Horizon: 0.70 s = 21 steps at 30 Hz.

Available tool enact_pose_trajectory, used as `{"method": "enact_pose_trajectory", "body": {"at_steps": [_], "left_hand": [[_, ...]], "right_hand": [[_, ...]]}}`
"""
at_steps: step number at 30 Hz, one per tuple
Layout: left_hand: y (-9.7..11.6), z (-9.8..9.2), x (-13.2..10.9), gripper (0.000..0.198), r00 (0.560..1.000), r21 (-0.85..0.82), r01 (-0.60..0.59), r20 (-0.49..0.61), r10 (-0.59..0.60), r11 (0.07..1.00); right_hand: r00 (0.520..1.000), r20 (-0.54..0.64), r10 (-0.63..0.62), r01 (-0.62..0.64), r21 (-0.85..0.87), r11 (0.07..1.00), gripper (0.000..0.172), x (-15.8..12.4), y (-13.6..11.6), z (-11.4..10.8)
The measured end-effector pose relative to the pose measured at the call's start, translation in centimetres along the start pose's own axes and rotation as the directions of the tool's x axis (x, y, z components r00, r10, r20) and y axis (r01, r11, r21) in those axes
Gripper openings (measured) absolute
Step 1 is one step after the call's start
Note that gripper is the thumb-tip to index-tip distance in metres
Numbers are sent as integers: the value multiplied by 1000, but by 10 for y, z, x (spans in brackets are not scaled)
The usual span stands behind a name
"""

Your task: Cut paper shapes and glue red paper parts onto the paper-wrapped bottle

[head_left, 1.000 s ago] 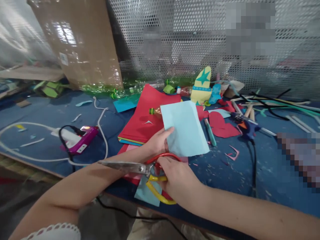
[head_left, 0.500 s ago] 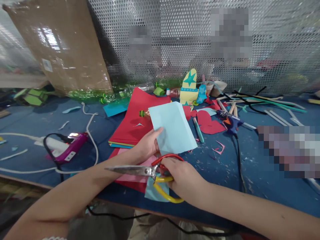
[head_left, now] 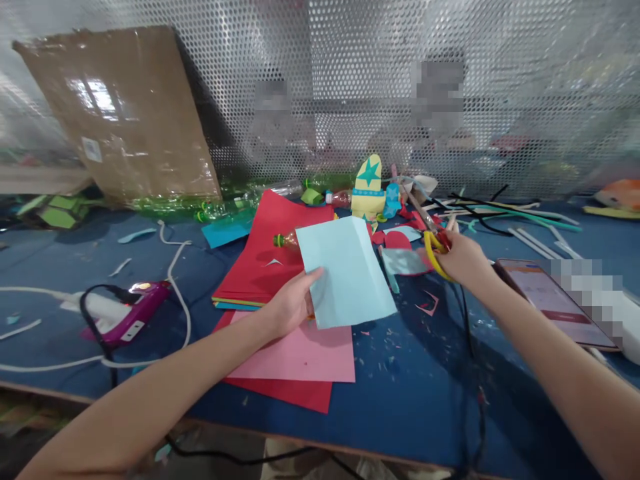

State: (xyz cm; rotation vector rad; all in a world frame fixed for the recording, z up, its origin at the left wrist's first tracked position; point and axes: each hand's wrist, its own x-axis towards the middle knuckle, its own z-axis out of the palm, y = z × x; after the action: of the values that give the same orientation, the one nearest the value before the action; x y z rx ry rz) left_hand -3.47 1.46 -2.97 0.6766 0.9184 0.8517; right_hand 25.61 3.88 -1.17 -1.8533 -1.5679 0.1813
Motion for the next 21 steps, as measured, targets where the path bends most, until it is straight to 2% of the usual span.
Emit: {"method": "enact_pose_trajectory", "body": {"at_steps": [3, 5, 8, 11, 13, 16, 18, 21], "left_hand": [[2, -2, -1, 31, 999, -14, 43, 21, -43, 999], [6, 0, -2, 32, 997, 10, 72, 25, -72, 997], [15, 10, -4, 33, 993, 14, 41, 111, -43, 999], [23, 25, -3, 28, 982, 28, -34, 187, 28, 999], [26, 34, 2, 24, 981, 76, -78, 182, 63, 994], [27, 40, 12, 21, 984, 167, -132, 141, 109, 977], [25, 39, 18, 22, 982, 211, -168, 121, 144, 963], [22, 35, 24, 23, 976, 220, -206, 118, 184, 953]], "right_hand": [[993, 45, 110, -117, 191, 975, 36, -3, 1, 0], [984, 124, 130, -165, 338, 927, 44, -14, -8, -3], [945, 314, 86, -250, 532, 809, 54, -34, -26, -4], [889, 457, 29, -346, 627, 698, 61, -49, -37, 3], [878, 478, 17, -381, 678, 629, 61, -51, -38, 8], [894, 448, 30, -390, 741, 547, 59, -47, -35, 9], [904, 426, 39, -380, 758, 530, 56, -43, -31, 7], [918, 394, 53, -355, 755, 552, 51, -40, -29, 7]]}}
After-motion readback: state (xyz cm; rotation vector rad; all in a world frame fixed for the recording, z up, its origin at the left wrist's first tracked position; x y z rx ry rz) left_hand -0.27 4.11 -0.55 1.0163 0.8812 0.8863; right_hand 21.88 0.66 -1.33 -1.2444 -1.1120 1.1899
